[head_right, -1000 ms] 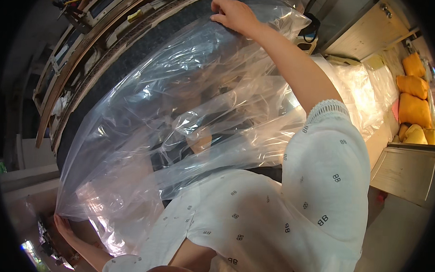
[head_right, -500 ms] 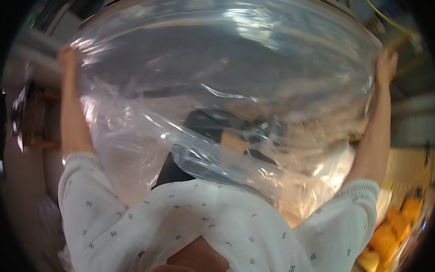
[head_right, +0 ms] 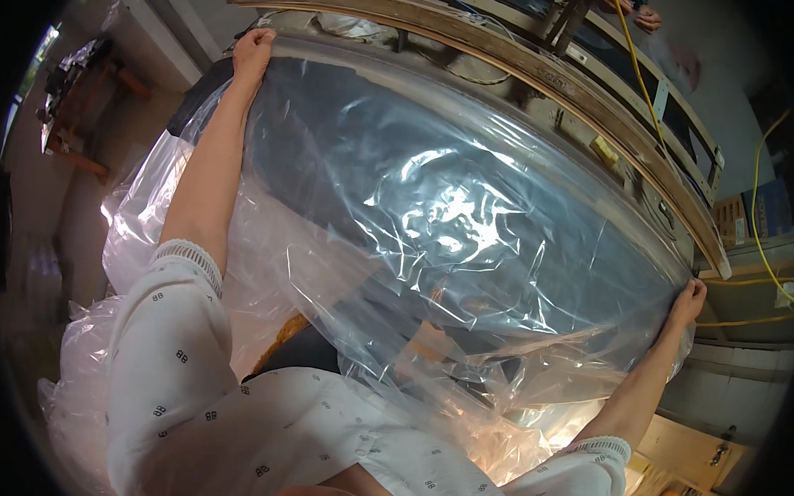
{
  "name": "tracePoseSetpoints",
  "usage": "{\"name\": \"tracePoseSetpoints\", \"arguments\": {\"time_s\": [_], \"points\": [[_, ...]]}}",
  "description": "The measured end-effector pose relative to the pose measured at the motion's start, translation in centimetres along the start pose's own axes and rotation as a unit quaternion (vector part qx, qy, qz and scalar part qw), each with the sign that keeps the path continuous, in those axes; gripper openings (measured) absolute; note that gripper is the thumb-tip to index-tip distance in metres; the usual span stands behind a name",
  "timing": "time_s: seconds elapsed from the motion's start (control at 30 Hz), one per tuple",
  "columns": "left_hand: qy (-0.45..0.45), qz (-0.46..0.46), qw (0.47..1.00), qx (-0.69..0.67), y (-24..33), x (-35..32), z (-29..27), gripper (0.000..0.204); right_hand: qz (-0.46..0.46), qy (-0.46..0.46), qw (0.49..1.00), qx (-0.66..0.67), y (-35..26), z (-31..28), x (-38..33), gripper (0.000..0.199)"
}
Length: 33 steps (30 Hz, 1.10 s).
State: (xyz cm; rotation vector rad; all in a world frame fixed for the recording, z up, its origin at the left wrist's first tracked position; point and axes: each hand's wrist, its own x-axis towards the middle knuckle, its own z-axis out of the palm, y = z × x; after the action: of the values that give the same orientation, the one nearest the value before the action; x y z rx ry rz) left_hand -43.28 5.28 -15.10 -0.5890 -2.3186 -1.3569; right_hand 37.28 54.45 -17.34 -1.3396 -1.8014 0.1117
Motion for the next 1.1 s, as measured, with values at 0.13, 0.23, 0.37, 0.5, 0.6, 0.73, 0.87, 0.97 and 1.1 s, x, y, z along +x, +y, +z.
{"name": "tracePoseSetpoints", "arguments": {"time_s": [0.13,0.23,0.37,0.5,0.6,0.73,0.87,0.97,1.1], "points": [[-0.014,-0.012,1.0,0.006,0.2,0.6,0.1,0.025,0.029,-0.002,0.999,-0.023,-1.0,0.0,0.5,0.026],[-0.005,-0.002,1.0,-0.025,0.6,0.4,0.1,0.028,0.026,-0.005,0.999,-0.032,-2.3,-0.2,0.1,0.029],[0.026,-0.056,0.998,0.01,0.3,0.8,0.4,0.03,-0.047,0.052,0.994,-0.088,-3.1,-0.6,0.1,0.034],[0.007,-0.115,0.902,-0.416,-2.7,1.5,0.2,0.023,0.016,0.088,0.989,-0.115,-4.6,-0.7,-0.1,0.037],[0.021,-0.209,0.897,-0.39,-1.3,2.0,-0.3,0.02,0.091,0.08,0.99,-0.07,-5.2,-0.8,0.1,0.038],[0.06,-0.162,0.932,-0.32,-0.5,2.1,-0.7,0.022,0.066,0.067,0.995,-0.046,-3.8,-2.2,-0.3,0.039],[0.061,0.136,0.962,0.229,-9.1,6.8,-2.7,0.03,-0.028,0.055,0.977,-0.203,-3.9,-1.5,0.4,0.038],[-0.141,-0.18,0.971,0.07,-3.7,3.7,0.5,0.056,-0.003,0.106,0.894,-0.435,-8.7,-0.5,-3.1,0.034],[-0.267,-0.026,0.96,-0.077,-5.2,5.1,-5.4,0.037,-0.185,0.077,0.918,-0.343,-13.7,-3.1,-6.1,0.019]]}}
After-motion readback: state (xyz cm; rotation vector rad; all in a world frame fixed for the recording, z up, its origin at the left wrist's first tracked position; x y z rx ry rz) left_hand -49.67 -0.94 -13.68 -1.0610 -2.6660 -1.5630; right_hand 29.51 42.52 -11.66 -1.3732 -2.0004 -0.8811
